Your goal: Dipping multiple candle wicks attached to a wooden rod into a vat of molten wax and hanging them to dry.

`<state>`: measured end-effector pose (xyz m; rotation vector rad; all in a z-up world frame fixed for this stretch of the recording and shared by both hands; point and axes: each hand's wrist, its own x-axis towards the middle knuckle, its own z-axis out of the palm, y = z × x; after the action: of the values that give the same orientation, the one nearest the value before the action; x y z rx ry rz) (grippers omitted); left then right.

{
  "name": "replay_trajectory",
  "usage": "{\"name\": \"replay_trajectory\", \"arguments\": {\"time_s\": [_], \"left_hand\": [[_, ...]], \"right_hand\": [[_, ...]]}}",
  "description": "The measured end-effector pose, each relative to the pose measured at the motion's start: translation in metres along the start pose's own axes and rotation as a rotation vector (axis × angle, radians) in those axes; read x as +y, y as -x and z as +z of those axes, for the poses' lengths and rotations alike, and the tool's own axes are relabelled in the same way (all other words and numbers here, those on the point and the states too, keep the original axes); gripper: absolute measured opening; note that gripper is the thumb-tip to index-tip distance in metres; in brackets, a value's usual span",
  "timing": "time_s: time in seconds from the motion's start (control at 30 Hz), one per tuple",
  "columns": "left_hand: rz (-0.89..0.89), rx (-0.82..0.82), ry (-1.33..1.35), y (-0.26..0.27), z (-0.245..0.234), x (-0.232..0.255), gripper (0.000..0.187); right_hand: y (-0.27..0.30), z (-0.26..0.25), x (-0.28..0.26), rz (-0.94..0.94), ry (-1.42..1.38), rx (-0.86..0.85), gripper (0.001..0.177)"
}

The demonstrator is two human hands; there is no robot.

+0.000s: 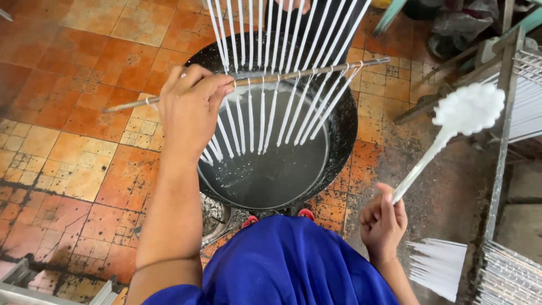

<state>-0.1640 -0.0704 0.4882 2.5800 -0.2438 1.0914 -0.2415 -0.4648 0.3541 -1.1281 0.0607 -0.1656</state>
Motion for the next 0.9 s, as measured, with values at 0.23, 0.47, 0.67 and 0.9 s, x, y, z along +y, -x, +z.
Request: {"name": "replay_trajectory", "arguments": {"time_s": [0.23, 0.47, 0.67, 0.9], "left_hand": [[-0.014, 0.084, 0.098, 0.018, -0.01, 0.018, 0.009], [-0.016, 0.069, 0.162, 0.015, -0.023, 0.03, 0.009], [0.007, 0.04, 0.194, 0.009, -0.044, 0.037, 0.008], [0.013, -0.017, 0.193, 0.001, -0.054, 0.035, 0.008]], "right_hand": [[-0.05, 0.02, -0.014, -0.095, -0.019, -0.068, 0.008], [-0.102, 0.06, -0.034, -0.236, -0.015, -0.072, 0.007], [-0.125, 0.1, -0.063, -0.148, -0.143, 0.012, 0.03], [-0.133, 0.119, -0.079, 0.018, -0.242, -0.153, 0.035]]}}
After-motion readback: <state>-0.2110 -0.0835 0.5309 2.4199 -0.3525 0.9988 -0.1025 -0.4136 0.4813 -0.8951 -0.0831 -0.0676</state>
